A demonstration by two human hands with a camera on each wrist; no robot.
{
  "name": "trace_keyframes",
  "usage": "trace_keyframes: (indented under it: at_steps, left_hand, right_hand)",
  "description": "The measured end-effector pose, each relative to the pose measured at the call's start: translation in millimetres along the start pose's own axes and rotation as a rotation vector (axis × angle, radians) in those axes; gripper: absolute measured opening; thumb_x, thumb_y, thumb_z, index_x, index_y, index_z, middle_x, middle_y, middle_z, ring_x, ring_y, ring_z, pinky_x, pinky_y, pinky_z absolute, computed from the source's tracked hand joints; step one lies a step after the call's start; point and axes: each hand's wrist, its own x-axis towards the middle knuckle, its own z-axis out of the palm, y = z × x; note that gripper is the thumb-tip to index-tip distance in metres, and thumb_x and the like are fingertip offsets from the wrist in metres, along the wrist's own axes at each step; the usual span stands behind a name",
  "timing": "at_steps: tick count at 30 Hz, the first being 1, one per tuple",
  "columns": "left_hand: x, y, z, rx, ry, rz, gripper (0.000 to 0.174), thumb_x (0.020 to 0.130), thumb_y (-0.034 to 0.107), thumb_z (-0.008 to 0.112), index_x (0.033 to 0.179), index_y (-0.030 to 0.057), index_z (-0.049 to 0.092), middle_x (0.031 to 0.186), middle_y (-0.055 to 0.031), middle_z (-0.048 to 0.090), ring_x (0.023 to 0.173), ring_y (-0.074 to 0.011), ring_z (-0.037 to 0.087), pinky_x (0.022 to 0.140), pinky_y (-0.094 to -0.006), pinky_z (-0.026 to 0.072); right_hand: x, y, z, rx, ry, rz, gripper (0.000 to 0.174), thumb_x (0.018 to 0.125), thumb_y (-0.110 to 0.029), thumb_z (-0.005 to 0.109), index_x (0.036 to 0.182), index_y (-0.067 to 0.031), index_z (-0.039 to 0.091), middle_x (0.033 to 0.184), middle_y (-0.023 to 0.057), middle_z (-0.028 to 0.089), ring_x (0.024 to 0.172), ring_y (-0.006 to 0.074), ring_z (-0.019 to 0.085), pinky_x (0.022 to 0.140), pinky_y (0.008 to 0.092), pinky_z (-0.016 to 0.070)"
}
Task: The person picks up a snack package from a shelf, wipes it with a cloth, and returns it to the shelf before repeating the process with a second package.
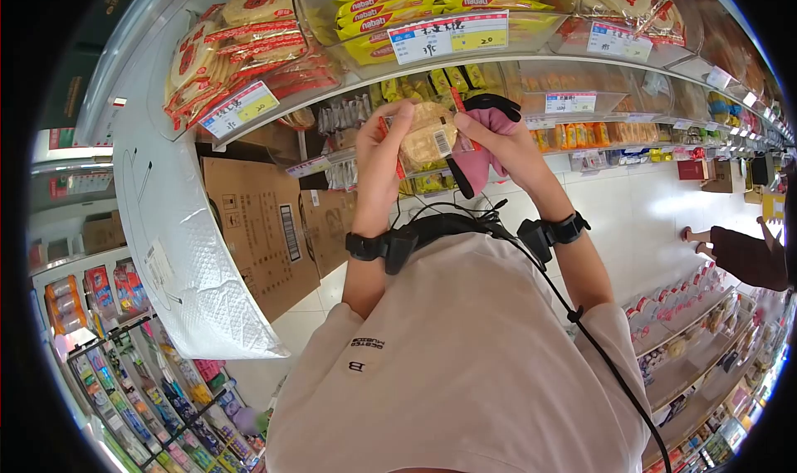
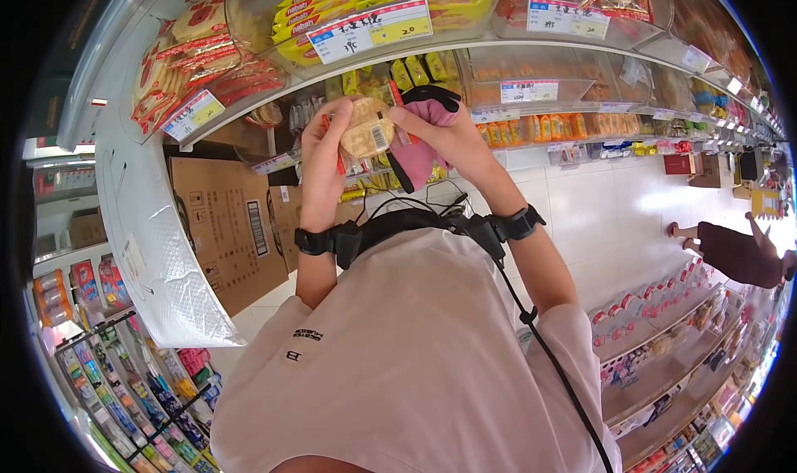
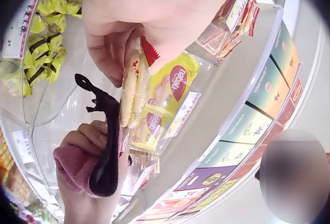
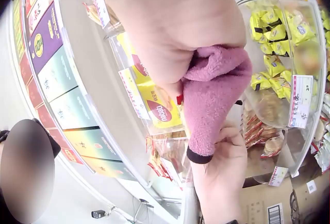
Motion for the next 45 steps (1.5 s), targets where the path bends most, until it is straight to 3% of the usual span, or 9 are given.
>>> trace_keyframes:
  at_steps: [5,8,16,19,23,33,36,39,45]
  left_hand:
    - [-3,4,10,-0.18,-0.032,0.028,0.035,0.097,0.02,0.066,0.122,-0.003,0.058,0.116,-0.0146,0.067,0.101,-0.014,0.065,0.087,-0.0295,0.0523]
    - [-4,0,12,-0.152,-0.045,0.071,0.034,0.097,0.021,0.065,0.122,-0.0021,0.058,0.115,-0.0128,0.067,0.104,-0.0168,0.066,0.092,-0.0318,0.0514]
    - [2,-4,-8,-0.164,-0.01,0.001,0.032,0.096,0.019,0.065,0.119,-0.0029,0.062,0.11,-0.0086,0.07,0.098,-0.0126,0.066,0.084,-0.0272,0.0518]
    - [-1,-2,-11,-0.108,-0.046,-0.048,0.035,0.095,0.02,0.066,0.121,-0.0022,0.063,0.109,-0.0073,0.07,0.095,-0.0109,0.066,0.083,-0.0245,0.0513]
    - [-5,-6,-5,-0.029,-0.062,-0.096,0.035,0.094,0.024,0.068,0.118,-0.0013,0.067,0.102,-0.0035,0.07,0.088,-0.0068,0.063,0.074,-0.0221,0.0484]
    - [-11,4,-2,-0.013,-0.022,-0.096,0.027,0.093,0.024,0.07,0.106,0.0003,0.071,0.089,0.0014,0.067,0.076,-0.0029,0.057,0.064,-0.02,0.0402]
    - [-10,-1,-6,-0.004,-0.031,-0.093,0.028,0.093,0.025,0.07,0.106,0.0008,0.071,0.09,0.0012,0.067,0.076,-0.0032,0.057,0.064,-0.0201,0.0407]
    - [-11,3,-4,0.002,-0.019,-0.105,0.028,0.092,0.025,0.071,0.106,0.0009,0.071,0.089,0.0013,0.067,0.076,-0.0032,0.057,0.065,-0.0201,0.0412]
    - [-11,0,-4,0.043,-0.036,-0.078,0.031,0.094,0.027,0.07,0.109,0.0003,0.071,0.09,0.0017,0.067,0.075,-0.003,0.056,0.064,-0.0201,0.0413]
  right_hand:
    - [0,11,-4,0.01,0.154,0.095,0.023,0.098,-0.024,0.066,0.081,-0.0072,0.063,0.065,-0.0047,0.058,0.042,0.0005,0.041,0.035,0.0208,0.0254]
    - [0,19,-14,0.016,0.107,0.067,0.018,0.099,-0.024,0.063,0.093,-0.0073,0.064,0.076,-0.0031,0.063,0.053,0.0001,0.05,0.04,0.0199,0.0333]
    - [-4,39,-15,0.444,0.201,0.189,0.022,0.1,-0.025,0.06,0.109,-0.0055,0.065,0.104,0.0056,0.07,0.093,0.0141,0.068,0.078,0.0294,0.0578]
    - [-2,26,-10,0.491,0.269,0.173,0.025,0.1,-0.025,0.061,0.112,-0.0037,0.065,0.11,0.0084,0.069,0.1,0.0174,0.068,0.084,0.0312,0.0584]
    - [-13,29,-3,0.203,-0.01,0.162,0.028,0.099,-0.019,0.063,0.118,0.0024,0.063,0.109,0.0057,0.068,0.099,0.0103,0.063,0.084,0.0262,0.0509]
    - [-19,31,10,0.24,0.056,0.136,0.022,0.099,-0.018,0.064,0.11,0.0012,0.064,0.099,0.0005,0.066,0.088,0.0054,0.057,0.077,0.0234,0.0484]
    - [-19,33,11,0.194,0.096,0.122,0.021,0.099,-0.02,0.065,0.106,0.0005,0.066,0.091,-0.0011,0.066,0.074,0.0028,0.056,0.061,0.0207,0.0454]
    - [-20,38,6,0.144,0.11,0.162,0.021,0.098,-0.022,0.065,0.101,-0.0009,0.067,0.077,-0.0036,0.063,0.055,0.0006,0.048,0.044,0.0202,0.0338]
    - [-21,26,9,0.001,0.136,0.107,0.023,0.099,-0.026,0.064,0.095,-0.0039,0.067,0.064,-0.0063,0.056,0.039,0.0006,0.033,0.035,0.0226,0.021]
